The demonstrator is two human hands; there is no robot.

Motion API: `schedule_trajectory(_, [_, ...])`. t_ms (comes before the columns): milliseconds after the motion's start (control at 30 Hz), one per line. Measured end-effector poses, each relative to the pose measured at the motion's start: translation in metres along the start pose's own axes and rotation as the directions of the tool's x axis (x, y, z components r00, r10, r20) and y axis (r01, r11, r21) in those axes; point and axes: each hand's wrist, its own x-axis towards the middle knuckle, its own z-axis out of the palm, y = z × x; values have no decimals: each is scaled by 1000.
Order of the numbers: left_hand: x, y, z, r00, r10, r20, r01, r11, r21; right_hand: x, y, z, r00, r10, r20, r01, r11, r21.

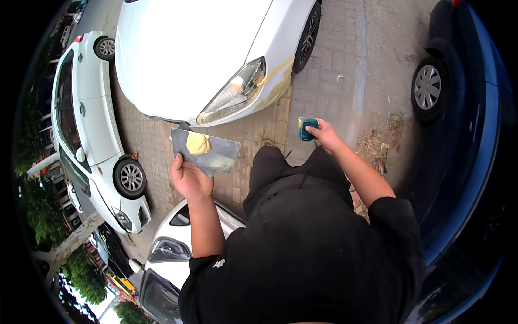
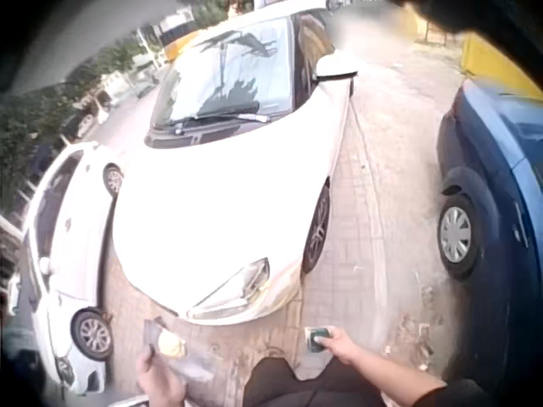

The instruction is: The person mixes a yellow putty on a metal sheet using a scraper, then applies the putty to the front bumper of a white car to fill imperfections. The person smooths the putty over the surface of the bumper.

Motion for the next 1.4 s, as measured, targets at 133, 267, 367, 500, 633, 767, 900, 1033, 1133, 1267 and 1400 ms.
schedule_trajectory(133, [94, -5, 0, 965, -209, 158, 196, 976, 90, 20, 33, -6, 954, 54, -294, -10, 989, 150])
schedule_trajectory(267, [191, -22, -2, 881, -409, 240, 370, 909, 192, 59, 72, -1, 887, -2, -461, 130, 960, 246])
schedule_trajectory(367, [252, -29, 1, 784, -531, 323, 432, 839, 331, 92, 102, 15, 803, -36, -595, 242, 932, 269])
schedule_trajectory(500, [296, -57, 9, 670, -651, 355, 492, 749, 444, 134, 132, 41, 704, 52, -708, 367, 827, 426])
schedule_trajectory(633, [318, -98, -3, 510, -780, 363, 570, 622, 536, 181, 169, 48, 692, 62, -719, 468, 720, 513])
schedule_trajectory(767, [343, -151, -15, 463, -842, 277, 573, 523, 631, 228, 206, 36, 668, 187, -720, 417, 708, 570])
schedule_trajectory(900, [357, -202, -14, 414, -853, 319, 553, 514, 656, 267, 233, 15, 628, 240, -740, 329, 780, 533])
schedule_trajectory(1033, [386, -245, -11, 322, -908, 269, 436, 394, 809, 305, 245, -11, 611, 267, -745, 321, 777, 541])
schedule_trajectory(1133, [397, -285, -7, 266, -909, 320, 456, 411, 789, 337, 255, -35, 601, 239, -763, 329, 795, 509])
schedule_trajectory(1267, [406, -318, 0, 205, -917, 342, 455, 399, 796, 358, 235, -65, 593, 191, -782, 334, 825, 455])
schedule_trajectory(1400, [423, -334, 0, 88, -923, 376, 321, 383, 866, 398, 233, -91, 641, 195, -742, 317, 813, 488])
